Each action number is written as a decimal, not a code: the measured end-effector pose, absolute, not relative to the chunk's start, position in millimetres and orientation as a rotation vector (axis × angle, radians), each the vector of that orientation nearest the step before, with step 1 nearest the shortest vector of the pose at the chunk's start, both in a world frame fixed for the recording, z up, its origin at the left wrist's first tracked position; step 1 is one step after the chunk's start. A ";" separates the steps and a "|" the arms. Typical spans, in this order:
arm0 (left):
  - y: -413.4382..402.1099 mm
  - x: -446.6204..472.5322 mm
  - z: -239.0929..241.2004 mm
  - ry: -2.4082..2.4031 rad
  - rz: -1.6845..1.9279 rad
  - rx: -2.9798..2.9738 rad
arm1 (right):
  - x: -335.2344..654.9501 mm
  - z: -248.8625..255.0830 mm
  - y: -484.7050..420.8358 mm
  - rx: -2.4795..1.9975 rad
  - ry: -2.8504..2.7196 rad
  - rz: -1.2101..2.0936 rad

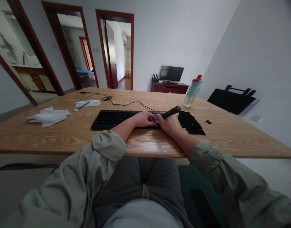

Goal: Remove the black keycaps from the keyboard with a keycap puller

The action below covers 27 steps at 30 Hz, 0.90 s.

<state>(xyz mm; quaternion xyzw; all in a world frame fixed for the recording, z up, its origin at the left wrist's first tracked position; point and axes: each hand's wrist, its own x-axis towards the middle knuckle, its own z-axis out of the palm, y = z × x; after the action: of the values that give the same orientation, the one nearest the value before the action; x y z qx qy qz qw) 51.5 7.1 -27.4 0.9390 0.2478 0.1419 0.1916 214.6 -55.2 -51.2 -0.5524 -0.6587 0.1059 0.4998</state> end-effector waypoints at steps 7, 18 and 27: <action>8.4 49.9 -21.5 0.726 0.321 2.637 | 222.0 -48.0 -50.1 -1.390 -1.528 0.324; 16.3 45.0 -20.9 0.708 0.307 2.567 | 220.6 -46.0 -39.8 -1.441 -1.724 0.389; 12.1 50.2 -31.4 0.641 0.452 2.543 | 213.9 -53.1 -46.6 -1.337 -1.733 0.293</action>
<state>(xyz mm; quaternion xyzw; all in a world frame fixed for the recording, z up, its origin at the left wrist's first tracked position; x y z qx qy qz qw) 50.2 12.1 -31.4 0.9282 0.2339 0.1649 0.2379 213.9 -46.6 -53.1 -0.5408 -0.7008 0.1186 0.4498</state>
